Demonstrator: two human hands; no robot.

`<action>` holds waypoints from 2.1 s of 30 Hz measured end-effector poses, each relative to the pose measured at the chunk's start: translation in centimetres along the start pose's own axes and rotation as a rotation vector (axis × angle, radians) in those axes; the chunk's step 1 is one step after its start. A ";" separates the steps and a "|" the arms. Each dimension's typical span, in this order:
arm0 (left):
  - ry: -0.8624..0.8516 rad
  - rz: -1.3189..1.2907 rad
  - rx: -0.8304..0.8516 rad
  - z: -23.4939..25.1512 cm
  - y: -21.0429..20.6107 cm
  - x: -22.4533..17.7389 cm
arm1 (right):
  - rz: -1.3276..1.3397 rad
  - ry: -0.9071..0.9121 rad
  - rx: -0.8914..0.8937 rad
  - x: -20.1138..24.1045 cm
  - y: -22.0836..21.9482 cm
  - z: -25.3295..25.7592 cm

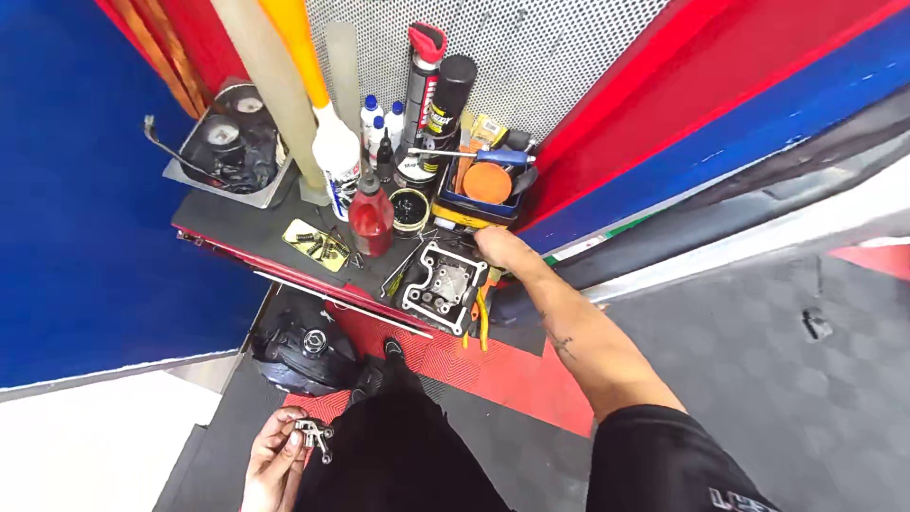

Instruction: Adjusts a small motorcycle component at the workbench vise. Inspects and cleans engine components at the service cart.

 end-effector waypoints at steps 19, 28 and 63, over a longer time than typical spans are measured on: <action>0.113 -0.011 0.216 -2.2 -0.8 1.7 | 1.946 -0.087 -0.541 5.1 -11.1 -28.7; 0.178 0.026 0.370 1.9 -6.2 3.9 | 2.346 0.065 -0.425 10.5 -19.7 -35.2; 0.320 0.780 0.415 16.0 -16.0 11.4 | 1.717 0.053 0.077 10.4 -11.2 -20.0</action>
Point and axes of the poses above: each hand's wrist, its own z-axis towards the middle knuckle, its own y-axis out of the back of the hand, x = y × z, the point moved 7 cm from there along z, towards the middle knuckle, and after that the axes turned 5 degrees about -y, right-handed, at the moved point
